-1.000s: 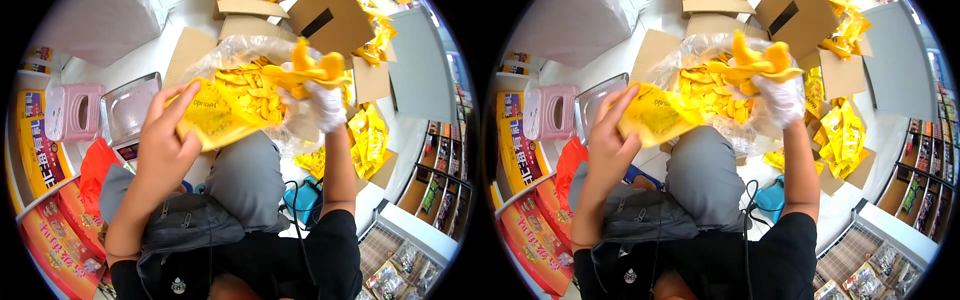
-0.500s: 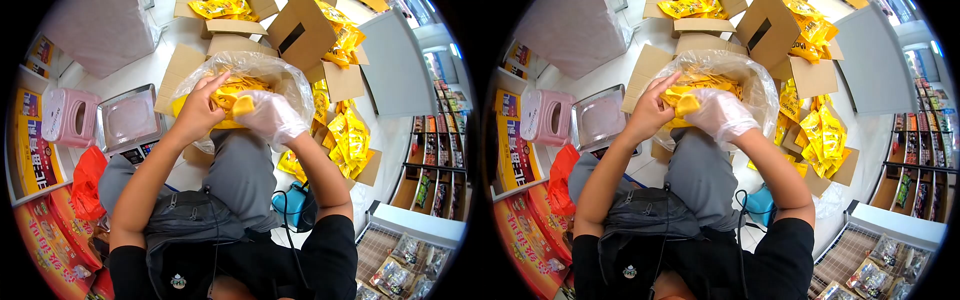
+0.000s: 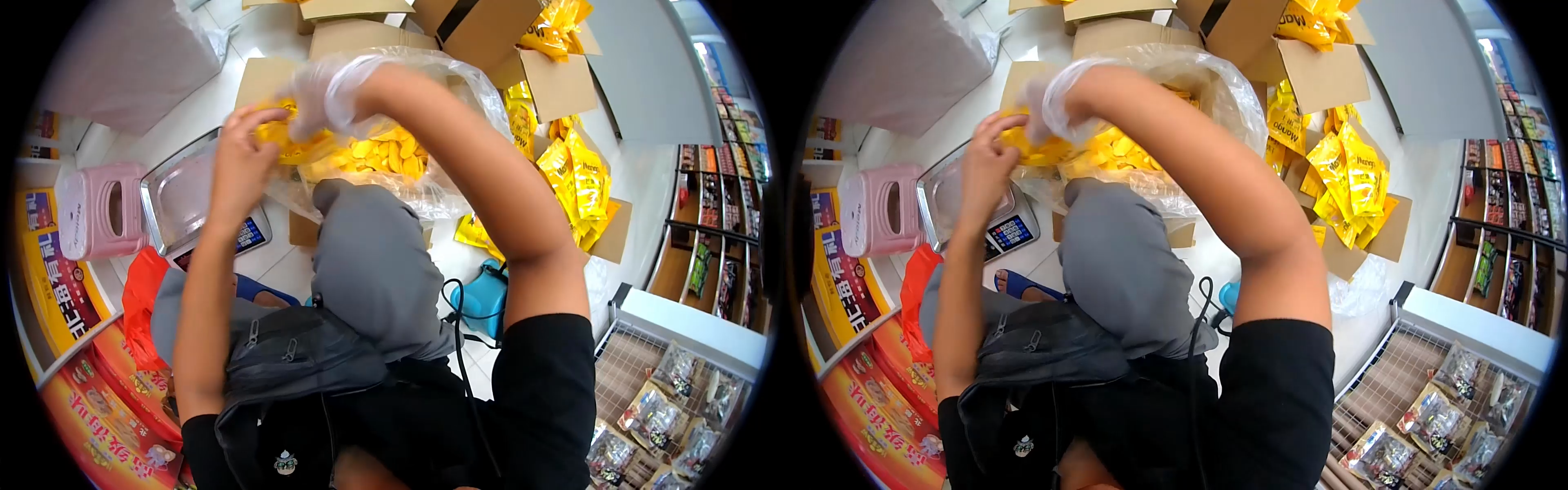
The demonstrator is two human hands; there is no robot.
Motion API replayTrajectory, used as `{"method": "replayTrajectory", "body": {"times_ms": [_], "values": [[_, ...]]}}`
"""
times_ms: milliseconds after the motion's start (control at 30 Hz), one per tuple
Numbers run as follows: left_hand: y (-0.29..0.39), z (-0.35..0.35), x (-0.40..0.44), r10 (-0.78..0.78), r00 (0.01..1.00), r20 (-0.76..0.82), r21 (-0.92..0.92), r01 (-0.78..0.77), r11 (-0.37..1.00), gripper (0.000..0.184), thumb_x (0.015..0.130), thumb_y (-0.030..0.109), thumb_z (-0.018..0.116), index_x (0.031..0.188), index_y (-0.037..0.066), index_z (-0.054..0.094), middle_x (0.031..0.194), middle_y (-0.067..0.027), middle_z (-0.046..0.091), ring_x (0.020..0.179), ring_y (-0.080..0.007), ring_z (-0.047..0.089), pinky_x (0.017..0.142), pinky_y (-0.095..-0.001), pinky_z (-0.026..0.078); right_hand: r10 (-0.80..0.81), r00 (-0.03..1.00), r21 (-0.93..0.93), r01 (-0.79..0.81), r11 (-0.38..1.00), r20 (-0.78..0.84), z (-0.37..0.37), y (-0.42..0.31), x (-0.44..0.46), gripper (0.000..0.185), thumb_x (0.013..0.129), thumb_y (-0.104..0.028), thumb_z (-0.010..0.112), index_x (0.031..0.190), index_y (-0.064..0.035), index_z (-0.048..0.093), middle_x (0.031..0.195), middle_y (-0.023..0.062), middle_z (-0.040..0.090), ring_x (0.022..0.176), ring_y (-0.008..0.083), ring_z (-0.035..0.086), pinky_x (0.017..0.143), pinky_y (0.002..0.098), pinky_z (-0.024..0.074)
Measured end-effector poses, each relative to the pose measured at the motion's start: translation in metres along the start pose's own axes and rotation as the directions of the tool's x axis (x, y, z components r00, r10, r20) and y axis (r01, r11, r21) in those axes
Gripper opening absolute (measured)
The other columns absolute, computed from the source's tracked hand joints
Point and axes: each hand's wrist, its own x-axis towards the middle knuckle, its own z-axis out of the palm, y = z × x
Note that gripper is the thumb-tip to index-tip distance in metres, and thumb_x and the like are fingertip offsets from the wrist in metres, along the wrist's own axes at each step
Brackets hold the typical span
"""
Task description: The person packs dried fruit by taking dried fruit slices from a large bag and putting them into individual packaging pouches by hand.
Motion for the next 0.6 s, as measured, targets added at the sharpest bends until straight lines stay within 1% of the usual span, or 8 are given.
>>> {"method": "replayTrajectory", "body": {"times_ms": [67, 200, 267, 367, 433, 467, 533, 600], "values": [[0.005, -0.021, 0.002, -0.04, 0.997, -0.063, 0.127, 0.047, 0.991, 0.045, 0.073, -0.008, 0.05, 0.109, 0.01, 0.069, 0.132, -0.0143, 0.049, 0.057, -0.0051, 0.046, 0.06, -0.0199, 0.042, -0.076, 0.984, 0.234, 0.113, 0.966, -0.16, -0.006, 0.018, -0.007, 0.027, 0.083, -0.025, 0.061, 0.094, -0.003, 0.07, 0.085, 0.0132, 0.07, 0.072, 0.02, 0.068, 0.059, 0.0326, 0.0536], [-0.003, -0.041, -0.014, -0.126, 0.981, -0.148, 0.08, 0.139, 0.987, 0.046, 0.072, -0.009, 0.049, 0.113, 0.003, 0.067, 0.129, -0.0121, 0.052, 0.069, -0.0056, 0.051, 0.064, -0.0187, 0.043, 0.421, 0.906, 0.767, -0.296, 0.569, 0.037, 0.102, 0.125, 0.007, 0.038, 0.084, -0.039, 0.062, 0.095, -0.0037, 0.071, 0.086, 0.0181, 0.069, 0.075, 0.0241, 0.068, 0.062, 0.0356, 0.0532], [-0.011, -0.038, -0.021, -0.102, 0.983, -0.153, -0.008, 0.102, 0.995, 0.047, 0.072, -0.009, 0.049, 0.114, 0.0, 0.066, 0.129, -0.0112, 0.052, 0.074, -0.0059, 0.052, 0.065, -0.0184, 0.043, 0.537, 0.843, 0.197, -0.529, 0.825, 0.018, 0.178, 0.146, 0.02, 0.037, 0.084, -0.042, 0.064, 0.092, -0.0067, 0.073, 0.087, 0.02, 0.069, 0.084, 0.0303, 0.068, 0.074, 0.0383, 0.0529], [-0.003, -0.033, -0.027, -0.19, 0.978, -0.09, 0.037, 0.194, 0.98, 0.046, 0.072, -0.013, 0.046, 0.113, -0.005, 0.064, 0.132, -0.0111, 0.048, 0.094, -0.01, 0.058, 0.075, -0.0188, 0.046, 0.434, 0.883, 0.12, -0.457, 0.881, 0.179, 0.243, 0.126, 0.035, 0.034, 0.083, -0.034, 0.064, 0.104, -0.0075, 0.068, 0.108, 0.0183, 0.067, 0.101, 0.0306, 0.064, 0.083, 0.0367, 0.0515], [0.006, -0.034, -0.03, -0.206, 0.975, -0.08, 0.004, 0.207, 0.978, 0.047, 0.072, -0.014, 0.043, 0.115, -0.007, 0.062, 0.134, -0.0127, 0.046, 0.107, -0.0148, 0.054, 0.088, -0.0226, 0.042, 0.296, 0.932, 0.143, -0.27, 0.952, -0.209, 0.254, 0.098, 0.047, 0.051, 0.082, -0.029, 0.064, 0.13, -0.0122, 0.055, 0.128, 0.0178, 0.057, 0.114, 0.0325, 0.057, 0.093, 0.0406, 0.0475], [0.008, -0.034, -0.03, -0.202, 0.977, -0.068, -0.033, 0.2, 0.979, 0.049, 0.073, -0.014, 0.041, 0.117, -0.008, 0.06, 0.136, -0.0142, 0.045, 0.121, -0.0197, 0.05, 0.101, -0.0264, 0.038, 0.291, 0.935, 0.149, -0.264, 0.953, -0.205, 0.26, 0.095, 0.054, 0.051, 0.082, -0.029, 0.064, 0.13, -0.0122, 0.055, 0.128, 0.0178, 0.057, 0.114, 0.0325, 0.057, 0.093, 0.0406, 0.0475], [0.011, -0.037, -0.029, -0.202, 0.977, -0.072, -0.015, 0.201, 0.979, 0.049, 0.073, -0.013, 0.041, 0.118, -0.007, 0.06, 0.135, -0.0143, 0.045, 0.121, -0.0196, 0.05, 0.101, -0.0262, 0.038, -0.072, 0.897, -0.282, -0.061, 0.957, -0.437, 0.266, 0.092, 0.071, 0.062, 0.082, -0.025, 0.062, 0.14, -0.0158, 0.042, 0.142, 0.0158, 0.045, 0.125, 0.0333, 0.048, 0.099, 0.0446, 0.0424], [0.013, -0.038, -0.03, -0.211, 0.974, -0.078, -0.011, 0.211, 0.977, 0.05, 0.073, -0.013, 0.041, 0.118, -0.007, 0.06, 0.135, -0.0144, 0.045, 0.121, -0.0195, 0.049, 0.1, -0.0259, 0.038, -0.161, 0.931, -0.311, 0.054, 0.949, -0.327, 0.258, 0.101, 0.088, 0.058, 0.083, -0.025, 0.061, 0.138, -0.0146, 0.045, 0.142, 0.0159, 0.045, 0.128, 0.0331, 0.046, 0.101, 0.0456, 0.041]]}}
